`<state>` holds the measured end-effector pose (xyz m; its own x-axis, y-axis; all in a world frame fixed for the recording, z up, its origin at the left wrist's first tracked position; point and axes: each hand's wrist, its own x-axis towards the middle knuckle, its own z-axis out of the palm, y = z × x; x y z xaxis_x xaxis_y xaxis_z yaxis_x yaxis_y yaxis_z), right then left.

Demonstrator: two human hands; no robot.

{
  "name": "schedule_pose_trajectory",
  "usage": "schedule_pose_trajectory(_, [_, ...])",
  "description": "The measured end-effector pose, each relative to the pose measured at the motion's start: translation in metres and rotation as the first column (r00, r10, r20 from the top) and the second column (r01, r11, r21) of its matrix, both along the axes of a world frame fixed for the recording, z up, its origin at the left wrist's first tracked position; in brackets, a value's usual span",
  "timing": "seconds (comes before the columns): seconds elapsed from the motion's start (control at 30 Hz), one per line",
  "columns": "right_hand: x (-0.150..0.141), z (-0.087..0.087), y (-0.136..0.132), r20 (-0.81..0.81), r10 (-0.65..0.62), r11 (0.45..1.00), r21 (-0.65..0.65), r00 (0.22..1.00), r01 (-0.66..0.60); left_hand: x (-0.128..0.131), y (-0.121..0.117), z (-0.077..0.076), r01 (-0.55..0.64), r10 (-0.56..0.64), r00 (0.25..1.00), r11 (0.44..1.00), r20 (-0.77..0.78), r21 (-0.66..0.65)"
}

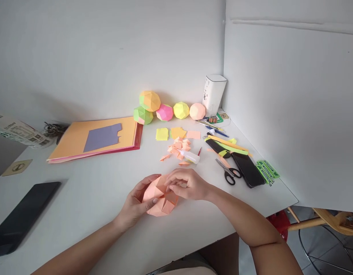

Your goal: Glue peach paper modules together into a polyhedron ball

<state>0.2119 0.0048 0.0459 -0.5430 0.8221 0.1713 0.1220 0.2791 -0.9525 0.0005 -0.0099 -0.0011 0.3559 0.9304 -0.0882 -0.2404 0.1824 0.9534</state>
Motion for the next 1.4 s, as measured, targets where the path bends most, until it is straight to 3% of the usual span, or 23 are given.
schedule_pose_trajectory(0.17, [-0.003, 0.001, -0.002, 0.274, 0.072, 0.995, -0.093, 0.959, -0.048, 0.001, 0.002, 0.003, -0.083, 0.083, 0.997, 0.997, 0.003, -0.007])
schedule_pose_trajectory(0.33, [-0.009, -0.009, -0.004, 0.319, 0.054, 0.994, -0.106, 0.946, -0.021, 0.002, 0.004, 0.003, -0.116, 0.116, 0.993, 0.992, -0.003, -0.053])
schedule_pose_trajectory(0.5, [-0.008, -0.012, -0.001, 0.184, 0.032, 0.95, -0.31, 0.982, 0.027, 0.0, 0.003, -0.003, -0.115, 0.109, 0.993, 0.983, -0.05, -0.144])
schedule_pose_trajectory(0.6, [-0.005, -0.014, 0.003, 0.003, 0.002, 0.894, -0.448, 1.0, 0.0, -0.001, 0.002, -0.001, -0.216, 0.196, 0.971, 0.966, -0.14, -0.144])
schedule_pose_trajectory(0.67, [-0.004, -0.017, 0.005, -0.118, -0.009, 0.845, -0.532, 0.993, -0.056, -0.001, 0.0, 0.002, -0.313, 0.287, 0.935, 0.944, -0.209, -0.104])
schedule_pose_trajectory(0.73, [-0.002, -0.018, 0.006, -0.172, 0.0, 0.811, -0.577, 0.985, -0.101, -0.002, 0.0, 0.006, -0.345, 0.342, 0.908, 0.938, -0.243, 0.032])
schedule_pose_trajectory(0.83, [-0.001, -0.017, 0.006, -0.099, 0.059, 0.835, -0.54, 0.993, -0.103, -0.002, -0.001, 0.006, -0.22, 0.304, 0.921, 0.923, -0.245, 0.317])
schedule_pose_trajectory(1.0, [-0.002, -0.01, 0.002, 0.136, 0.098, 0.921, -0.388, 0.986, -0.038, -0.001, -0.003, -0.001, 0.052, 0.204, 0.918, 0.788, -0.34, 0.614])
schedule_pose_trajectory(1.13, [-0.004, -0.006, 0.0, 0.163, 0.109, 0.943, -0.329, 0.981, -0.051, -0.002, -0.006, -0.002, 0.212, 0.231, 0.842, 0.69, -0.488, 0.692])
schedule_pose_trajectory(1.23, [-0.005, -0.004, -0.002, 0.157, 0.133, 0.943, -0.325, 0.979, -0.075, -0.001, -0.008, 0.0, 0.262, 0.234, 0.806, 0.682, -0.544, 0.683])
schedule_pose_trajectory(1.4, [-0.004, -0.005, -0.002, 0.201, 0.127, 0.956, -0.287, 0.971, -0.066, -0.001, -0.011, 0.0, 0.261, 0.209, 0.828, 0.678, -0.521, 0.687])
